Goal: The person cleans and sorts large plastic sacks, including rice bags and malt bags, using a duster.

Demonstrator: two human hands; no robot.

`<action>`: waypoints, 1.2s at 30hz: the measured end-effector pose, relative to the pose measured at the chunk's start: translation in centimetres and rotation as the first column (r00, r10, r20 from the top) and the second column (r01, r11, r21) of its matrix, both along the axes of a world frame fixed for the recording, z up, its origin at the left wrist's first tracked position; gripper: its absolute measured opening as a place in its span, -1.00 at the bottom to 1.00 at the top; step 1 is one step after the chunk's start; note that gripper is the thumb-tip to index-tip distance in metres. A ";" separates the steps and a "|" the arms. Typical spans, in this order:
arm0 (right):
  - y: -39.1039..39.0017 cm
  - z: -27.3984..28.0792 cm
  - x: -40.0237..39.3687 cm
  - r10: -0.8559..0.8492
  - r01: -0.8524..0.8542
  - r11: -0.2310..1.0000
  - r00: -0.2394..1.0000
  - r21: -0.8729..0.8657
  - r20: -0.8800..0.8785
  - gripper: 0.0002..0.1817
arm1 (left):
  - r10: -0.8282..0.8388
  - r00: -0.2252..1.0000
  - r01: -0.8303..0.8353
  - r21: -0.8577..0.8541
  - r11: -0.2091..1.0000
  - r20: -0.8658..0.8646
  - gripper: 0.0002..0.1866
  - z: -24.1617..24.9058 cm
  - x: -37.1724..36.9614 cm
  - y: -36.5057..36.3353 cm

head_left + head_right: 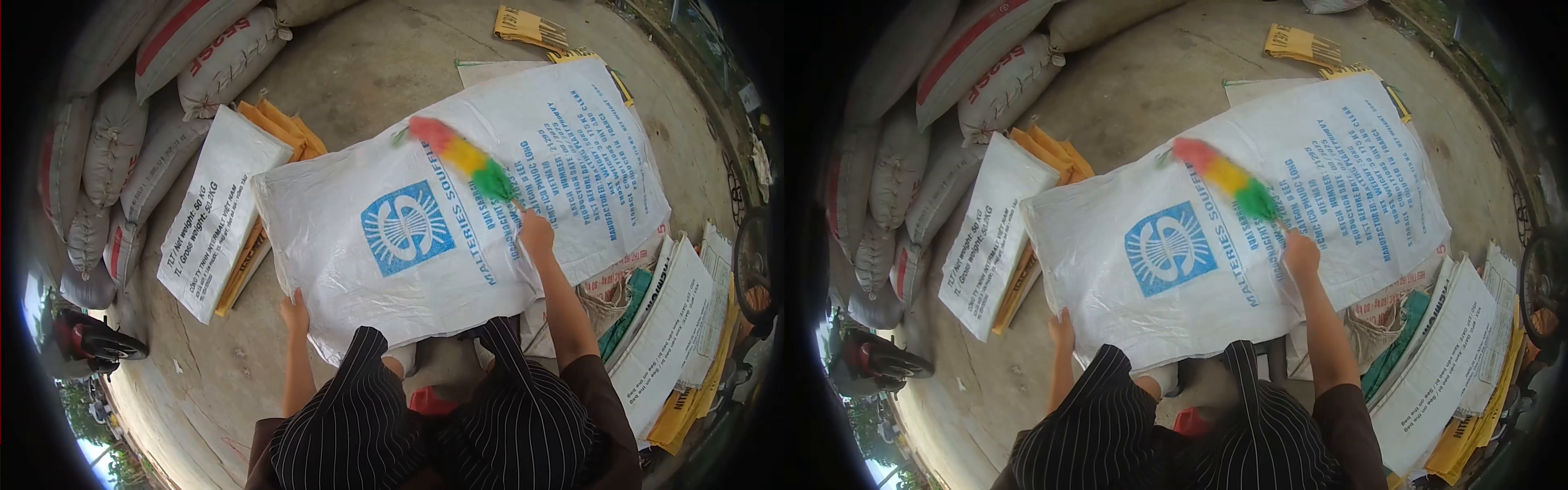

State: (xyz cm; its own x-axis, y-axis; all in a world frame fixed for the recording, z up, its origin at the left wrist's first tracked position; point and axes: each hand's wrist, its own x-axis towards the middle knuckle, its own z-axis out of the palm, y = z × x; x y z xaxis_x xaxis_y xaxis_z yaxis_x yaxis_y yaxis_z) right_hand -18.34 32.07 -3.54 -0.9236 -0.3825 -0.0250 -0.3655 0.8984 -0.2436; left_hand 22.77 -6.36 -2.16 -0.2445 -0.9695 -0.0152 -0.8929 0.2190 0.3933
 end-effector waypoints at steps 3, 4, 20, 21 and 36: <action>1.7 -0.2 -0.9 -0.229 0.224 0.971 0.972 -0.078 -0.054 -0.71 | -0.009 1.000 0.009 0.023 1.000 -0.002 -0.51 0.0 0.3 -0.1; 1.9 -0.3 -0.7 -0.329 0.323 0.941 0.943 -0.100 -0.049 -0.70 | -0.015 1.000 0.015 0.021 1.000 0.004 -0.51 0.1 0.4 -0.3; 7.6 -0.2 -5.0 -0.550 0.552 0.834 0.833 0.010 -0.066 -0.74 | 0.009 0.995 -0.014 -0.049 0.999 -0.097 -0.53 6.4 2.7 -2.9; 9.9 -0.6 -6.1 -0.594 0.594 0.804 0.799 -0.031 -0.095 -0.73 | 0.006 0.987 -0.011 -0.031 0.999 -0.159 -0.53 8.5 1.9 -2.2; 3.5 1.8 -3.0 0.175 -0.176 0.984 0.984 0.033 0.043 -0.88 | -0.158 0.986 0.116 -0.463 0.879 -0.052 -0.53 24.5 6.9 -9.1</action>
